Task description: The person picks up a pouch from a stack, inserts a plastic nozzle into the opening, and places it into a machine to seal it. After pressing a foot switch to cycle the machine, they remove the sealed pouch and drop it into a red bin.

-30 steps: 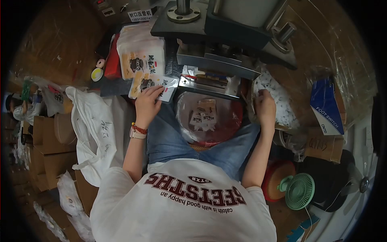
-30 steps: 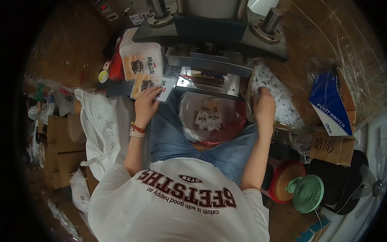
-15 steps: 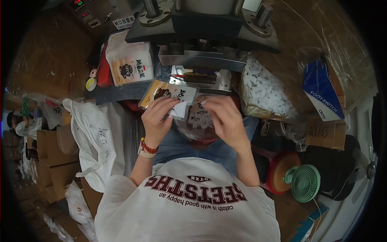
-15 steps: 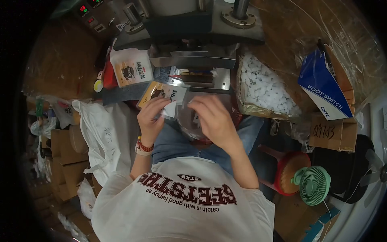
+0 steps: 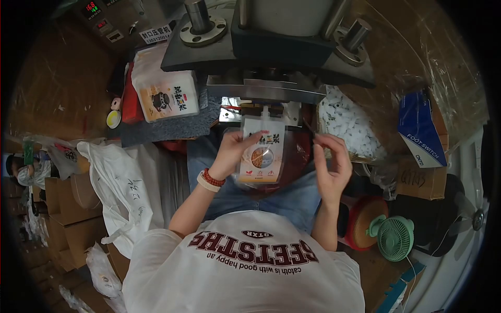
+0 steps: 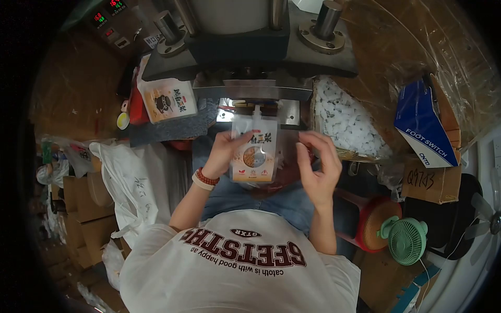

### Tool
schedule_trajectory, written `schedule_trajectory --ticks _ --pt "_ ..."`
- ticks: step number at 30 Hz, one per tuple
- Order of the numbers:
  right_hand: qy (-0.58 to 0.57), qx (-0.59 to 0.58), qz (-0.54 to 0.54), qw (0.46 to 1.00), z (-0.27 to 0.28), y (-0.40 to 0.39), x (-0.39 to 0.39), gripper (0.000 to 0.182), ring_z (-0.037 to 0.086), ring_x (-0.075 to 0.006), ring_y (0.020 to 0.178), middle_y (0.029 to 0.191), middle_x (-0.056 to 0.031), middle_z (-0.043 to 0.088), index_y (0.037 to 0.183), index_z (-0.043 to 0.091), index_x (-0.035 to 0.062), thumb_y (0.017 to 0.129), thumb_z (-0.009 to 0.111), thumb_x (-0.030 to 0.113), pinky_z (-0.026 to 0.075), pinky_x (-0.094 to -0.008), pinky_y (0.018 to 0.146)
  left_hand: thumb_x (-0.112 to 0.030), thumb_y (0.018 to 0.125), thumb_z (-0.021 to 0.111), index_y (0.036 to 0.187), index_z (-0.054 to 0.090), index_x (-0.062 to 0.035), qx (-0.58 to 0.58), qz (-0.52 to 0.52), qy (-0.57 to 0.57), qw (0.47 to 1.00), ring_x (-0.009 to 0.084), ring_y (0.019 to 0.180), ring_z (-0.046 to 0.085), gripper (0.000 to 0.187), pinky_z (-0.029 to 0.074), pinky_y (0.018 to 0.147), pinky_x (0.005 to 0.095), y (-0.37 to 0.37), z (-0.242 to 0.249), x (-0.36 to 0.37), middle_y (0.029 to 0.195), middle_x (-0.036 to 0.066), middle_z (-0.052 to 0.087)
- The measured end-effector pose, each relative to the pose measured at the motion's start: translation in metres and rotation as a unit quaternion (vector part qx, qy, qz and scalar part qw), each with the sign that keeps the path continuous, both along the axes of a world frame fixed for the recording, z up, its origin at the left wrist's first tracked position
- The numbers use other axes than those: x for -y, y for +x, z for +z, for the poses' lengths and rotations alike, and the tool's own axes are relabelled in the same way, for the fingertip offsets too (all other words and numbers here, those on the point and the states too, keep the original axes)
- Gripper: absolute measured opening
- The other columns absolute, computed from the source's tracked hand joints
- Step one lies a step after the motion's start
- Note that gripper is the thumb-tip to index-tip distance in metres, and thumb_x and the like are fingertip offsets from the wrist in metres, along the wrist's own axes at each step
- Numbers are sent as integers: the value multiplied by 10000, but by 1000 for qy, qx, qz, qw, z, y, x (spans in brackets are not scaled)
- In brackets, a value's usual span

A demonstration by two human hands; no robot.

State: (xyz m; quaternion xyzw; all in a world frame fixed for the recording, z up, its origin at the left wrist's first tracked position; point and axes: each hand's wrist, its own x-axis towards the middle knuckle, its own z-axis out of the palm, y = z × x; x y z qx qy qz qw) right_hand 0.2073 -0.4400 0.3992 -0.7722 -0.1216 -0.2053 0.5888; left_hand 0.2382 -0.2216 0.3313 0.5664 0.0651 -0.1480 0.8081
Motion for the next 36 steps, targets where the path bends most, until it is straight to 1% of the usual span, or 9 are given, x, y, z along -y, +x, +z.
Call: schedule_trajectory --ticks 6,11,15,17,19,24,27,30,36 --pt "-126 -239 325 906 -36 -18 43 186 650 -169 771 838 -86 682 1021 634 -7 838 601 -7 498 -266 726 -131 883 648 981 650 66 -47 15 -93 994 146 755 673 220 547 667 260 35 7 -3 909 119 691" --pt "-283 -368 422 778 -227 -16 10 384 591 -304 1056 1118 -183 621 1211 546 30 867 578 197 446 -388 926 -140 887 642 997 645 67 -46 16 -72 996 147 762 670 234 547 673 265 33 8 -2 910 124 691" --pt "-581 -48 67 810 -302 26 10 419 461 -352 1219 1278 -250 500 1224 545 21 865 519 236 304 -424 1070 -215 877 665 992 659 20 18 32 190 981 139 704 657 261 514 606 243 27 18 -24 853 81 696" --pt "-676 11 -76 733 -299 74 35 328 525 -329 1158 1216 -251 541 1090 646 40 843 527 221 388 -452 1009 -247 844 686 888 658 -34 116 104 402 902 138 613 614 218 459 526 249 17 24 -46 732 36 655" --pt "-623 -108 -95 769 -298 117 62 315 558 -339 1104 1144 -223 593 1051 655 39 851 513 236 426 -448 962 -252 817 685 777 615 -70 525 106 653 535 137 576 570 199 411 495 269 4 46 -74 687 23 605" --pt "-548 103 -27 830 -365 152 93 282 654 -321 846 921 -141 673 929 681 90 874 480 281 514 -441 759 -213 749 584 681 535 -127 694 -181 686 125 113 661 493 120 369 607 223 2 73 -139 651 -43 497" --pt "-642 -197 51 739 -398 180 103 382 634 -347 937 1054 -190 643 1142 604 78 894 451 325 503 -436 812 -213 746 592 682 543 -122 686 -236 686 54 115 674 499 121 373 619 236 2 99 -155 663 -43 510" --pt "-621 -191 31 760 -372 157 90 437 626 -373 955 1109 -199 625 1229 550 71 904 463 348 494 -459 830 -214 749 587 683 553 -127 682 -233 692 39 114 682 501 114 372 616 241 1 115 -153 659 -52 504" --pt "-260 -120 -91 954 -349 129 102 384 560 -398 1065 1163 -227 601 1225 557 7 940 480 253 436 -427 926 -212 759 578 685 562 -136 688 -220 691 10 105 684 501 108 367 619 237 2 121 -148 664 -65 496"
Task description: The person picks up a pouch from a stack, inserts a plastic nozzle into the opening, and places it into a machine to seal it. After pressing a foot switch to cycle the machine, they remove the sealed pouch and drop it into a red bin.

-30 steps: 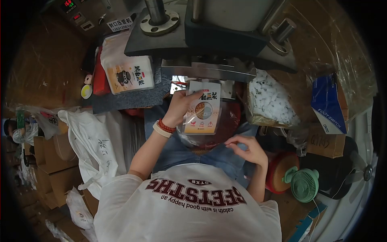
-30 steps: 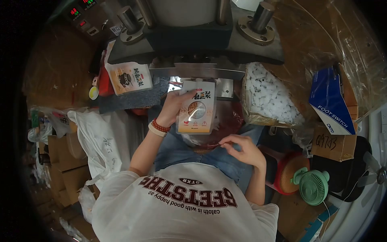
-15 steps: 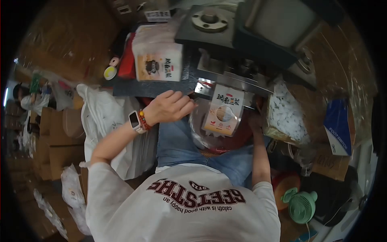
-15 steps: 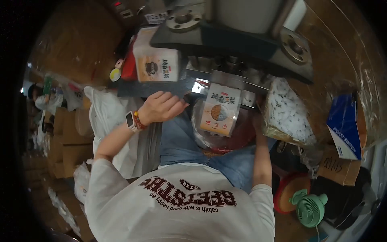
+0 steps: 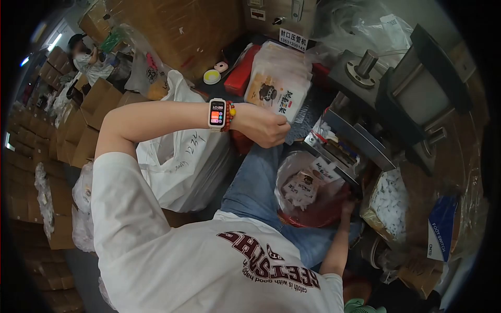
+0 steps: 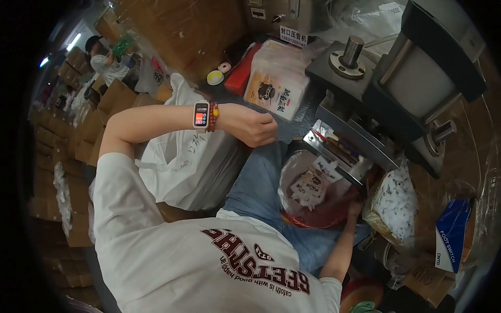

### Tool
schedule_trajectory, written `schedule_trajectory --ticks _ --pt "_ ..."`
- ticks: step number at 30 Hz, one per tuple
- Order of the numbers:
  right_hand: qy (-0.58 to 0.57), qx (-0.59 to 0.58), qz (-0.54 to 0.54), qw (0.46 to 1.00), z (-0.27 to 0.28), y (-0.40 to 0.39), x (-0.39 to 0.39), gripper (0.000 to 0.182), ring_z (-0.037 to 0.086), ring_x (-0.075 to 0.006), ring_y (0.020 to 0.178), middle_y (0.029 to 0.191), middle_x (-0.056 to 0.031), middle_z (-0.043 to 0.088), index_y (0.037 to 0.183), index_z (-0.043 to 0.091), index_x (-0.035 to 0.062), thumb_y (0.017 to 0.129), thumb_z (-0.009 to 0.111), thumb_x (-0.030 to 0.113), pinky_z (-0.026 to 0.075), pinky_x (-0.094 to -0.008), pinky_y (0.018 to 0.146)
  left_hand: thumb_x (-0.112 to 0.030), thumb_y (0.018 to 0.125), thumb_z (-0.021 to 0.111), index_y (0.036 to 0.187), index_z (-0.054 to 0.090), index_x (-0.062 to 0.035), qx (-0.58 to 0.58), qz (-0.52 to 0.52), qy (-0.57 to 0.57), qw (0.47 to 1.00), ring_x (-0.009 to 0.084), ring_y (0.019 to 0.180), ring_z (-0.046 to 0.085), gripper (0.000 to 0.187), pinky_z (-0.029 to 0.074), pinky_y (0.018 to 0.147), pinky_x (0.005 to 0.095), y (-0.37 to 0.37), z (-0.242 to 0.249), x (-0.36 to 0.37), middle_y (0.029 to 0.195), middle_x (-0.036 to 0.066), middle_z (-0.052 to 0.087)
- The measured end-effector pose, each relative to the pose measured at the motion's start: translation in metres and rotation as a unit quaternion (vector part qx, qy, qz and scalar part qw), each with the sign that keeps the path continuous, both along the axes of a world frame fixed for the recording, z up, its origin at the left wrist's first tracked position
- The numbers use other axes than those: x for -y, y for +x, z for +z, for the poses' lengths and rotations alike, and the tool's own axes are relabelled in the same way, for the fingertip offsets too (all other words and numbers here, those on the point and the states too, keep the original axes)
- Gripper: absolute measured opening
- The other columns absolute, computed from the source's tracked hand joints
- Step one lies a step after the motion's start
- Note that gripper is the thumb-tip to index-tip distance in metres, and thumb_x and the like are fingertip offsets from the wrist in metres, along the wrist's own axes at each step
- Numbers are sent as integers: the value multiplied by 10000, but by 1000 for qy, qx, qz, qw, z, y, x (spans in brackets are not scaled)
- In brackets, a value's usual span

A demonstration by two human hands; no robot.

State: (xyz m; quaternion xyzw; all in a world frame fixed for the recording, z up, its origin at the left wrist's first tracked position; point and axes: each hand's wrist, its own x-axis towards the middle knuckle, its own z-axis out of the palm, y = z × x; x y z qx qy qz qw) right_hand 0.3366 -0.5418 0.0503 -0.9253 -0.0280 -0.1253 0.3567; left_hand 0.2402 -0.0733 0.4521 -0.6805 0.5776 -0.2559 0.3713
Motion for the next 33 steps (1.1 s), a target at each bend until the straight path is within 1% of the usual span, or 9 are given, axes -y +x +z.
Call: schedule_trajectory --ticks 6,8,11,14,18,20,26,30,33 --pt "23 84 -21 996 94 -85 -52 297 559 -363 1077 1164 -222 597 1152 587 -39 940 470 134 426 -408 929 -200 779 574 751 537 -102 -97 91 -81 988 131 741 515 109 393 638 240 21 -9 -16 704 -41 520" --pt "124 35 -7 992 137 -122 -70 249 613 -330 977 1072 -206 630 1100 606 -63 918 483 53 474 -375 854 -277 825 584 959 574 -65 -162 211 -104 958 226 971 537 252 435 821 330 40 -20 -22 974 48 598" --pt "90 172 15 981 190 -151 -69 215 647 -252 825 952 -167 656 1075 613 -73 900 514 2 507 -309 735 -559 857 521 1451 311 -165 -78 349 -447 820 371 1413 129 744 121 1077 639 82 -59 -36 1510 120 240" --pt "219 232 -92 943 248 -150 -58 188 607 -144 730 877 -111 646 1060 626 -58 899 544 -6 490 -244 630 -629 857 446 1471 262 -125 -42 445 -488 750 379 1425 81 815 39 1084 636 106 -126 -40 1550 131 153" --pt "92 219 -101 966 316 -96 -44 184 619 -216 764 932 -133 638 1047 637 -27 895 567 49 498 -291 655 -606 856 473 1482 174 -49 -51 462 -536 705 348 1432 94 890 47 1116 571 93 -131 -21 1551 145 137" --pt "-268 204 -53 940 306 -60 -34 182 609 -321 846 1002 -156 618 1003 639 -15 847 597 70 499 -369 711 -605 859 466 1482 181 -54 -68 452 -549 699 336 1431 108 879 61 1124 551 92 -137 -25 1549 141 153" --pt "-256 39 -38 965 303 -39 -47 243 574 -375 934 1049 -171 594 1044 596 -7 805 566 24 465 -428 803 -489 834 586 1419 343 -63 15 363 -586 725 325 1403 211 763 92 1121 548 54 -119 -18 1487 142 297" --pt "-168 134 -45 976 287 -42 -37 290 560 -377 950 1028 -178 601 1088 571 -8 799 554 -2 456 -428 822 -497 815 608 1432 346 -125 -210 436 -507 714 296 1390 258 767 144 1106 560 -13 -147 17 1471 141 322" --pt "-118 166 -61 977 286 -44 -40 308 550 -378 962 1034 -179 603 1124 553 -3 816 541 -15 448 -428 837 -172 797 639 1239 532 -69 -186 348 -560 728 324 1207 486 466 379 1015 452 -29 -169 23 1283 149 517"
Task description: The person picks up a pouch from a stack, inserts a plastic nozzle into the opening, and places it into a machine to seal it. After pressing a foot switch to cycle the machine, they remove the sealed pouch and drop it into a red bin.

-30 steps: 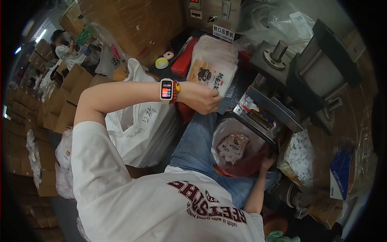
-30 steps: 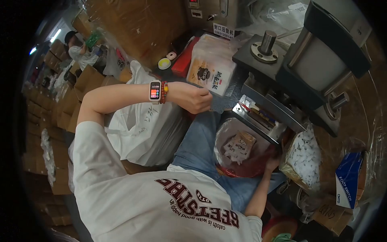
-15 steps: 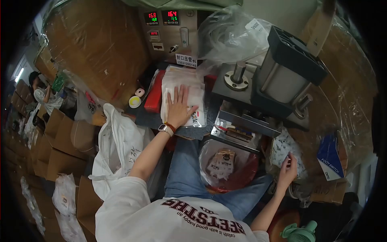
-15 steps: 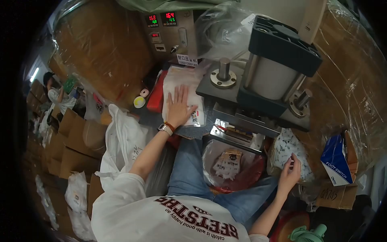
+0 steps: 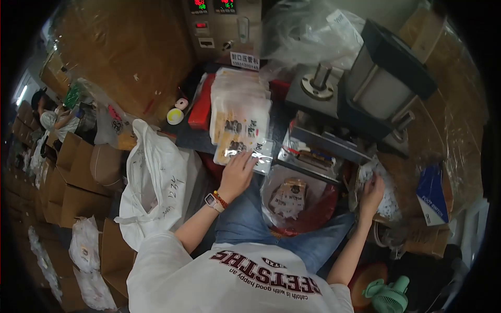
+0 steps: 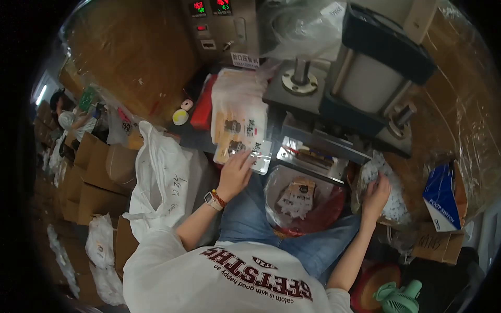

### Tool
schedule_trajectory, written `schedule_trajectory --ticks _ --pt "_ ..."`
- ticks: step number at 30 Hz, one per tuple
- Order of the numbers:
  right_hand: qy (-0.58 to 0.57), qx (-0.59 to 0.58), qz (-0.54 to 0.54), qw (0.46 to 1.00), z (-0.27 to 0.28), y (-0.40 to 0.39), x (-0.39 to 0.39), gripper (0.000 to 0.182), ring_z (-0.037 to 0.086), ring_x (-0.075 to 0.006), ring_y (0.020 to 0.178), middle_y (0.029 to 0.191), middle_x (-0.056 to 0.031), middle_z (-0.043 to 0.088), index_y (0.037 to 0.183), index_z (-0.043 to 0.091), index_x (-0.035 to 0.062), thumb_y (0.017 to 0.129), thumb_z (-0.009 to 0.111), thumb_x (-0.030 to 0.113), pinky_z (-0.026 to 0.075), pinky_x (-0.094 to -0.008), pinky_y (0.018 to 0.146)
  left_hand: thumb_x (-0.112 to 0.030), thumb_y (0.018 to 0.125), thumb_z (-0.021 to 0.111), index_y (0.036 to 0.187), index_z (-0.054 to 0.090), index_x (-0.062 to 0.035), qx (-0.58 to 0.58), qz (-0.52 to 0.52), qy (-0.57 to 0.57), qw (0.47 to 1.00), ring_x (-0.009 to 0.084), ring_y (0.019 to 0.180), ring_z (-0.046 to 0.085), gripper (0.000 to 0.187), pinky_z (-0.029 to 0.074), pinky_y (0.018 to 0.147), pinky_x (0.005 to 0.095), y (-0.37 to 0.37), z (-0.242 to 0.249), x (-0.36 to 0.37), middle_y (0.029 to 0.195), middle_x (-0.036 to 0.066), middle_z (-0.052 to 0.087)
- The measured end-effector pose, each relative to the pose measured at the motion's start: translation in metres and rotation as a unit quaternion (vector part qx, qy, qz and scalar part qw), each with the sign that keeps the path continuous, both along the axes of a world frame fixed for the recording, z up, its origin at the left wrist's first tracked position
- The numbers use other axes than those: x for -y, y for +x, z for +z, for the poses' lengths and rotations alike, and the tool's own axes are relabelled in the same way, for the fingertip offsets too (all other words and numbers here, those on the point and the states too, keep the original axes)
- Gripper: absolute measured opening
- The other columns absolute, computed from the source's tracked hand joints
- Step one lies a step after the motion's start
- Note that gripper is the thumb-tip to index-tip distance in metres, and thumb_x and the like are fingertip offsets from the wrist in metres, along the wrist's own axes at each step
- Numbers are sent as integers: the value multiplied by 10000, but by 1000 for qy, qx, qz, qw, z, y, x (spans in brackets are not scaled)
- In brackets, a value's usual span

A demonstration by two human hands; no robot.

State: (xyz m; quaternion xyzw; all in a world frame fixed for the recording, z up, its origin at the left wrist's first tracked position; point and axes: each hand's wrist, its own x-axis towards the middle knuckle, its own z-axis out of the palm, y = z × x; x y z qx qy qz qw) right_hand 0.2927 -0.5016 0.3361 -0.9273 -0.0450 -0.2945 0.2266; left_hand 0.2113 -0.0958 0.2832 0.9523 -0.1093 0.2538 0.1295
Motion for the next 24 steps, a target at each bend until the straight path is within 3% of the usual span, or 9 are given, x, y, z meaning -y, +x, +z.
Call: schedule_trajectory --ticks 1,5,7,9,10,15,19,21,24 --pt "12 32 14 999 2 -1 -2 295 560 -348 934 1025 -173 600 1124 562 -1 831 545 -17 453 -396 819 -38 735 612 1146 577 -63 33 4 -42 999 302 1082 567 414 465 913 391 -3 15 4 1180 116 586" --pt "166 20 29 985 34 -34 -29 245 567 -190 850 1010 -114 608 1100 596 -2 856 593 -12 447 -275 760 -52 718 637 1109 619 -108 -28 5 -94 995 281 920 625 396 515 791 377 -2 32 3 1074 94 630" --pt "426 -44 89 899 53 -57 -54 222 531 -101 839 1019 -67 611 1063 623 -9 842 634 -9 421 -220 741 -22 708 631 1061 657 -95 -52 8 -107 993 261 886 646 361 523 782 358 -7 40 9 1028 99 657" --pt "437 -22 192 878 59 -76 -73 209 524 -96 875 1058 -62 607 1041 632 -20 833 639 -27 422 -217 765 21 703 597 1021 681 -68 -103 27 -367 924 236 915 657 341 519 797 330 -13 45 14 994 112 678" --pt "397 -29 258 880 59 -84 -78 171 537 -120 896 1050 -87 598 1034 639 -27 867 607 -5 422 -217 786 58 685 566 981 691 -41 -94 31 -403 910 235 949 658 336 510 819 319 -19 53 25 974 120 689" --pt "543 -208 400 708 32 -106 -124 223 603 -185 950 1099 -100 519 1127 593 -48 925 531 23 484 -288 831 68 653 564 965 685 -35 -18 -32 -316 948 275 969 649 350 507 842 332 -34 75 57 974 111 687" --pt "490 -198 310 791 55 -111 -123 211 607 -193 940 1071 -116 546 1113 597 -42 914 545 6 518 -303 786 62 640 581 982 686 -73 21 -57 -219 974 267 958 647 383 518 819 340 -40 85 65 978 76 687" --pt "227 -4 283 932 57 -101 -122 297 623 -217 823 997 -121 595 1045 615 -37 760 684 -84 513 -301 714 59 634 588 989 686 -85 29 -59 -172 983 262 952 646 396 522 808 342 -39 89 68 980 62 687" --pt "75 -1 368 927 49 -91 -123 327 611 -248 782 970 -133 631 1018 630 -23 705 711 -72 504 -324 690 54 620 597 995 683 -91 30 -84 -103 991 245 928 650 412 530 776 328 -39 93 74 981 49 687"
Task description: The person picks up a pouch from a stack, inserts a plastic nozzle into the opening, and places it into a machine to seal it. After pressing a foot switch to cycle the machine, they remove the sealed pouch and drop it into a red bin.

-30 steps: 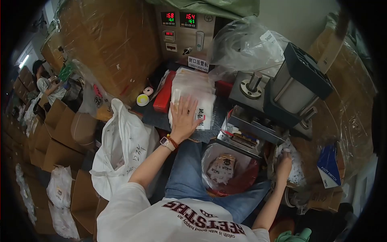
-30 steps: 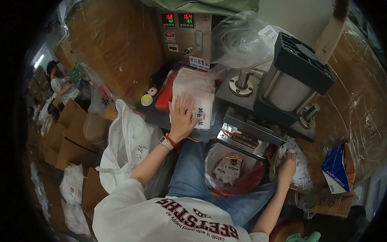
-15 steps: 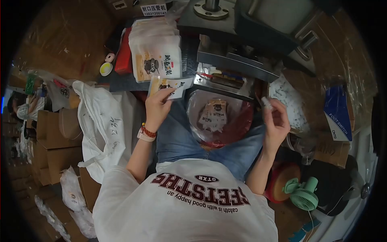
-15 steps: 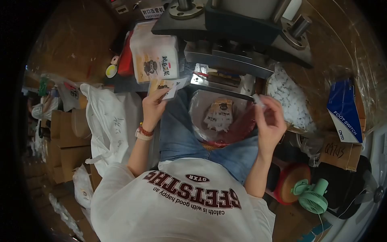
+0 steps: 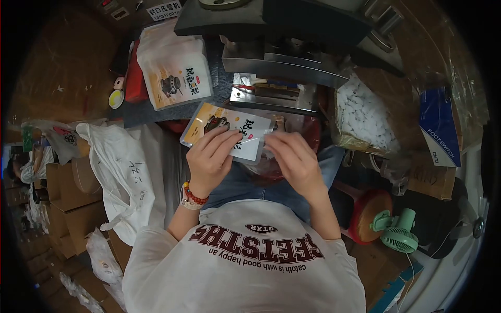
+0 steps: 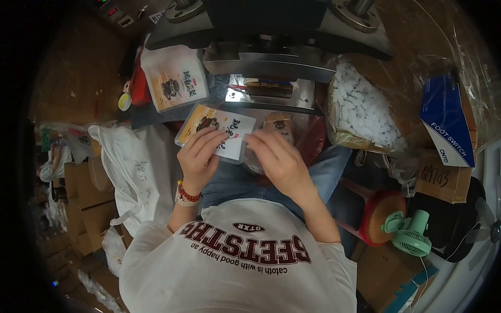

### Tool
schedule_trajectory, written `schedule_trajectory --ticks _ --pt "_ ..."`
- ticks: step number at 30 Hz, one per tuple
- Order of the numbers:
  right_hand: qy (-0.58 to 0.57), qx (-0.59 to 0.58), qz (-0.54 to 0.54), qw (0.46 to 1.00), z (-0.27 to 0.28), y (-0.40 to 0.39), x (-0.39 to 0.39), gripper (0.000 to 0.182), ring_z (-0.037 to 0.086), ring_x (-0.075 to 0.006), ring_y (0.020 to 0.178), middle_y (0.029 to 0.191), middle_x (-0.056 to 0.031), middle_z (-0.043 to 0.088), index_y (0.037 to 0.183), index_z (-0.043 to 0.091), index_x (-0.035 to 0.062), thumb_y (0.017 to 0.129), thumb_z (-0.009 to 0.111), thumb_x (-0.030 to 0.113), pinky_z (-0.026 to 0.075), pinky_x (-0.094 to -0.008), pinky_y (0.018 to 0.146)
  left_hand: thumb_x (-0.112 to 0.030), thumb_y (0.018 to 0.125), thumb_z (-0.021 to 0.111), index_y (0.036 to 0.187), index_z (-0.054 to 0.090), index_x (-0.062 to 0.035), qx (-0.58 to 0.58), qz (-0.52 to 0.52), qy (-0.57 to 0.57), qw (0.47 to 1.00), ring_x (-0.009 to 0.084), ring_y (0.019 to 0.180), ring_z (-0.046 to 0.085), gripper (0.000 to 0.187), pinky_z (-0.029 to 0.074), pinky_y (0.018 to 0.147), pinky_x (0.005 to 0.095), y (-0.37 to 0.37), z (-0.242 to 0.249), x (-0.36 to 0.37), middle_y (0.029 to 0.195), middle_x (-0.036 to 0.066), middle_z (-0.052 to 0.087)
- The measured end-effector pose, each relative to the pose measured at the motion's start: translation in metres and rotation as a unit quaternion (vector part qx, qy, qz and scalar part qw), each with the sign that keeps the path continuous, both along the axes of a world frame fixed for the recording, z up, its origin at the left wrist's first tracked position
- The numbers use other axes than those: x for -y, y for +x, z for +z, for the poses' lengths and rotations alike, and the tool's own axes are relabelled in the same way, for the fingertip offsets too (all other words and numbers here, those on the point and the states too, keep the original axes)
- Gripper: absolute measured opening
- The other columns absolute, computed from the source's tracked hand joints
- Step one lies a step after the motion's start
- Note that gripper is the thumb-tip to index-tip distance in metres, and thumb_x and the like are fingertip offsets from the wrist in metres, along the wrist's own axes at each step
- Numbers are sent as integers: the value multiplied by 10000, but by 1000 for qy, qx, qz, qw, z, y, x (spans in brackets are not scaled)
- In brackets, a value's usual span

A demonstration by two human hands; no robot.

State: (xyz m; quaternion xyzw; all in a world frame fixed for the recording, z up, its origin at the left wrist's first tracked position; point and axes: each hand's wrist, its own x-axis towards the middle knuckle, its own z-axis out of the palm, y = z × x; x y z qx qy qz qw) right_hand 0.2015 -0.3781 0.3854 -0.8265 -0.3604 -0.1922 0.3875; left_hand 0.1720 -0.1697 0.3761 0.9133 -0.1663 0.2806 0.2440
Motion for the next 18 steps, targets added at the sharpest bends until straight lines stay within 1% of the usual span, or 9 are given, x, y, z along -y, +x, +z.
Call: schedule_trajectory --ticks 1,5,7,9,10,12,14,15,18 --pt "-6 -13 52 999 1 0 4 383 595 -295 836 1030 -141 595 1107 604 -9 735 695 9 507 -352 692 53 614 597 996 683 -89 -25 -37 -20 999 239 911 654 417 534 758 324 0 1 0 983 47 686" --pt "61 -42 117 990 16 11 15 380 588 -294 856 1037 -143 600 1115 605 4 751 701 52 496 -353 717 20 694 628 1003 687 -53 -126 -150 -139 971 227 786 669 323 532 670 297 7 -6 2 937 75 688" --pt "39 -56 -2 998 17 19 11 419 586 -233 787 1012 -120 631 1132 621 16 730 735 49 473 -284 693 -4 752 645 1006 688 -37 -179 -177 -208 945 196 737 673 260 526 649 283 13 -28 12 906 78 694" --pt "67 -77 -78 992 17 21 19 392 579 -216 782 1013 -118 633 1124 621 17 750 727 56 466 -284 712 -117 856 665 1006 681 4 -441 -104 -367 813 102 692 649 194 505 622 248 28 -56 25 856 54 705" --pt "85 -79 -141 983 20 24 28 357 573 -201 781 1015 -115 634 1114 621 16 772 713 65 460 -284 726 -182 880 673 985 677 39 -454 -106 -440 767 46 707 616 244 495 615 224 35 -58 31 845 37 700" --pt "116 -77 -253 957 28 29 48 284 562 -173 783 1019 -108 633 1091 622 13 822 679 83 448 -284 748 -169 879 670 969 674 53 -463 -98 -508 720 59 710 624 240 500 618 224 55 -51 38 854 53 698" --pt "50 -102 -356 928 33 40 63 239 576 -299 923 1030 -128 632 1046 614 -6 834 660 93 463 -370 790 -148 881 660 948 665 81 -469 -88 -603 639 88 724 640 238 513 630 225 75 -36 45 873 99 694" --pt "-36 -61 -394 916 20 52 71 210 584 -335 921 999 -146 636 1024 620 -12 850 627 104 463 -392 801 -148 881 660 948 665 81 -470 -87 -604 638 88 724 640 238 513 630 225 83 -40 46 873 99 694" --pt "-140 -70 -357 921 -35 85 97 237 574 -358 950 997 -164 630 1058 609 -10 851 611 107 458 -410 817 -144 883 656 995 656 78 -452 -110 -659 592 98 751 643 249 515 657 233 93 -42 49 912 102 692"
